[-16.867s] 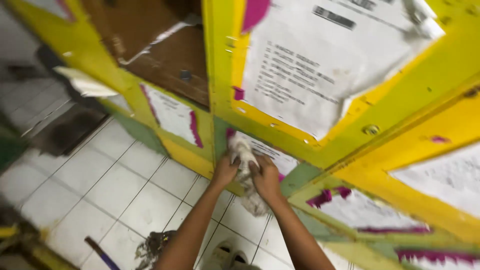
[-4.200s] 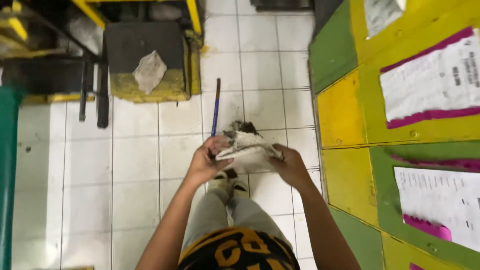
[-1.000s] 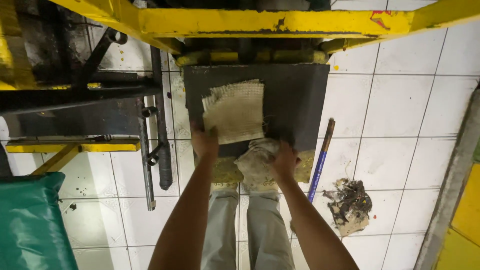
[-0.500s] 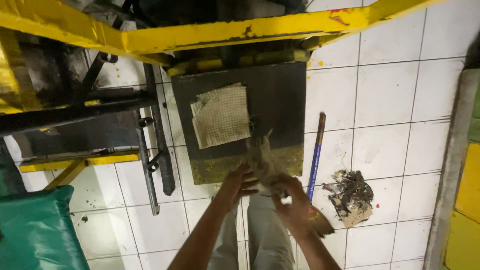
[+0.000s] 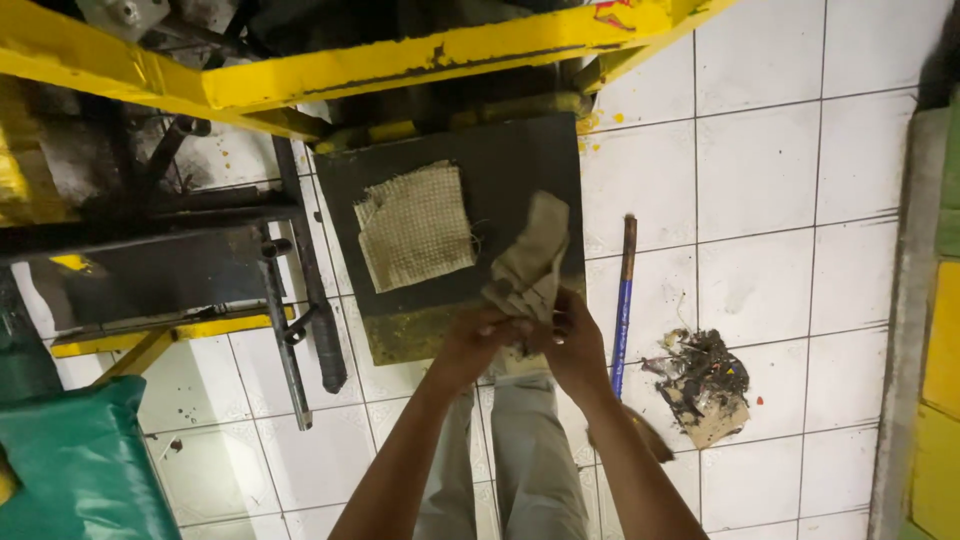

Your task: Cleaning gym lockers with a cloth and sweeping the floor with a broom.

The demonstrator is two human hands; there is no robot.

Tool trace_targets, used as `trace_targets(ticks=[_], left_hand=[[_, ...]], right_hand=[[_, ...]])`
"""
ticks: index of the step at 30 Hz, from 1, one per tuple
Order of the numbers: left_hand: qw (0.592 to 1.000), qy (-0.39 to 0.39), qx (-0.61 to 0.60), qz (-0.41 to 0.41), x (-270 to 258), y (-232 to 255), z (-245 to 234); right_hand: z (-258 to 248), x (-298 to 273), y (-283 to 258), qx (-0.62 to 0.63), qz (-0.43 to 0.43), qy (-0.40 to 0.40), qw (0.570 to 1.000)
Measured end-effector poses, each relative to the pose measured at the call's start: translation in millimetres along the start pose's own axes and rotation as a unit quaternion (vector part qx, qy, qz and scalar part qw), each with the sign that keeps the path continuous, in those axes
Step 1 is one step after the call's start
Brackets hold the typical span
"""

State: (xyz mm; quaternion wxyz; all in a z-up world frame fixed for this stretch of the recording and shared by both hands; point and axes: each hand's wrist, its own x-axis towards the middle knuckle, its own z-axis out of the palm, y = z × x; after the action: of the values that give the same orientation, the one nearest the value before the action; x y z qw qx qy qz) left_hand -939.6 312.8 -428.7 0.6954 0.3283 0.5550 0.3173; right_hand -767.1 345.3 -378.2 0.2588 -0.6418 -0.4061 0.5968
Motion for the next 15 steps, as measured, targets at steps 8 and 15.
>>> trace_targets(ticks=[8, 15], left_hand=[[0.929, 0.149, -0.337, -0.033, 13, -103, -31], [0.960, 0.267, -0.086, -0.026, -6, -54, 1]], right_hand=[[-36, 9, 41, 0.193, 0.053, 0.029, 0.979], [-36, -4, 3, 0.257, 0.145, -0.015, 0.956]])
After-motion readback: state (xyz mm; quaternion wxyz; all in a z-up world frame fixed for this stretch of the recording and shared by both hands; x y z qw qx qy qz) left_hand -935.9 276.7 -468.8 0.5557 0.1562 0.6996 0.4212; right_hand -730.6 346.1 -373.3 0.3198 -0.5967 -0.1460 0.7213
